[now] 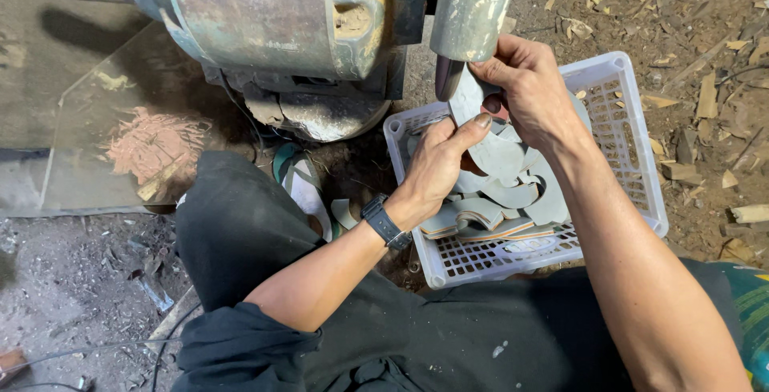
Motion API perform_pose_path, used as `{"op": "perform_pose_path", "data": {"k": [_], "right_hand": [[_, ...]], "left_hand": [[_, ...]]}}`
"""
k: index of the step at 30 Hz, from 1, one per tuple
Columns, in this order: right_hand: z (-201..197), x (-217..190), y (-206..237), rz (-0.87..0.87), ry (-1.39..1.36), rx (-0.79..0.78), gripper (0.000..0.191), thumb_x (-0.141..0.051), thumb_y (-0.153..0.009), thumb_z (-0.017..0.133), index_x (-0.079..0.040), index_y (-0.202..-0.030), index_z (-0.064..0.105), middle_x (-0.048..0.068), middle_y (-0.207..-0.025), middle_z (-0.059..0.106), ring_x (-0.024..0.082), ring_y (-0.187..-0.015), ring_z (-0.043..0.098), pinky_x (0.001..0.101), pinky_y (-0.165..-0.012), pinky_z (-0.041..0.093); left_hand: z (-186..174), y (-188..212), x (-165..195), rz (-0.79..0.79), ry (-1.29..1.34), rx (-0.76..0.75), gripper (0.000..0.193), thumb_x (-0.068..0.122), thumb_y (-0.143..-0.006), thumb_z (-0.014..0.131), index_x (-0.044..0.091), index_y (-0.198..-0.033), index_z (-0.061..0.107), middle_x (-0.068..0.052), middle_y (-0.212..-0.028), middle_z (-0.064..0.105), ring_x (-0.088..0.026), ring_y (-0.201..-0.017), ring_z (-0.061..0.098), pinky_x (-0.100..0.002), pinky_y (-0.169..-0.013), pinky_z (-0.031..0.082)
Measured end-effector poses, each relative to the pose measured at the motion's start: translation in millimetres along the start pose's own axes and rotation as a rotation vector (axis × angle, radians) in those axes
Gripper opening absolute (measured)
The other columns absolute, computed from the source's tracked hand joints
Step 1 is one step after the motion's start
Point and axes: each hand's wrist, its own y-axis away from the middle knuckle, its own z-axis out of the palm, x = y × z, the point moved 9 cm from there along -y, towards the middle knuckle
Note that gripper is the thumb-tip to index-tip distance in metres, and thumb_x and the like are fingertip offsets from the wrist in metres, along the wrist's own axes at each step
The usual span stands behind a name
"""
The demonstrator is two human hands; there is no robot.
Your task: The person sits on the ground and uses a bench grinder to smooth the edges of small, curved wooden pieces. They pick up each piece from a white plastic basket, press it against the spinning wheel, and then place it back into the basket.
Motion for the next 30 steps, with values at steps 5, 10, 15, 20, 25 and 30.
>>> {"op": "perform_pose_path", "data": {"k": [5,10,15,20,25,30], "right_hand": [[-1.5,-2.2,-8.2,-0.054,0.028,-0.016,0.013,-0.012,-0.103,0.064,-0.001,-0.105,0.072,0.000,-0.086,0.069,0.004,-0.068,0.057,0.0213,-0.056,0.044],[-3.7,-2.1,-12.4,-0.083,0.076,-0.013,0.013,-0.013,-0.104,0.063,-0.003,-0.105,0.072,-0.002,-0.087,0.068,0.005,-0.070,0.057,0.0221,-0.058,0.045],[-2.9,-4.5,-14.5,-0.103,0.037,-0.029,0.012,-0.013,-0.105,0.063,-0.004,-0.105,0.072,-0.002,-0.087,0.069,0.004,-0.069,0.056,0.0218,-0.057,0.043],[-4.0,-5.0,-15.7,-0.108,0.054,-0.008,0.013,-0.014,-0.105,0.064,-0.004,-0.103,0.072,-0.002,-0.085,0.069,0.004,-0.067,0.056,0.0219,-0.057,0.044],[-4.2,-0.6,-15.8,-0.098,0.044,-0.003,0.015,-0.016,-0.105,0.066,-0.004,-0.100,0.072,-0.002,-0.084,0.067,0.004,-0.067,0.055,0.0223,-0.057,0.044],[-3.6,3.7,-11.8,-0.079,0.051,-0.008,0.016,-0.016,-0.105,0.066,-0.003,-0.098,0.072,-0.001,-0.082,0.067,0.005,-0.067,0.056,0.0220,-0.056,0.044]], "left_hand": [[-3.3,-8.6,-2.2,-0.001,0.012,0.008,0.041,0.034,-0.102,0.061,-0.001,-0.123,0.069,-0.002,-0.106,0.069,-0.010,-0.097,0.060,-0.027,-0.087,0.049],[-4.1,-14.1,-1.8,0.012,0.040,0.006,0.043,0.034,-0.100,0.063,-0.001,-0.124,0.069,-0.002,-0.109,0.070,-0.009,-0.100,0.061,-0.026,-0.089,0.049],[-6.9,-16.6,-3.8,-0.025,0.023,0.032,0.042,0.035,-0.101,0.064,-0.004,-0.116,0.071,-0.004,-0.102,0.071,-0.010,-0.093,0.061,-0.028,-0.083,0.050],[-8.5,-18.1,-6.0,-0.049,0.032,0.047,0.042,0.036,-0.099,0.064,-0.003,-0.114,0.071,-0.004,-0.100,0.071,-0.010,-0.090,0.062,-0.028,-0.081,0.051],[-9.8,-17.8,-8.7,-0.040,0.037,0.052,0.042,0.035,-0.100,0.065,-0.003,-0.116,0.071,-0.005,-0.102,0.071,-0.011,-0.092,0.062,-0.028,-0.081,0.051],[-7.9,-12.2,-9.8,-0.026,0.060,0.031,0.041,0.034,-0.101,0.063,-0.002,-0.120,0.070,-0.003,-0.107,0.070,-0.010,-0.096,0.061,-0.027,-0.085,0.050]]}}
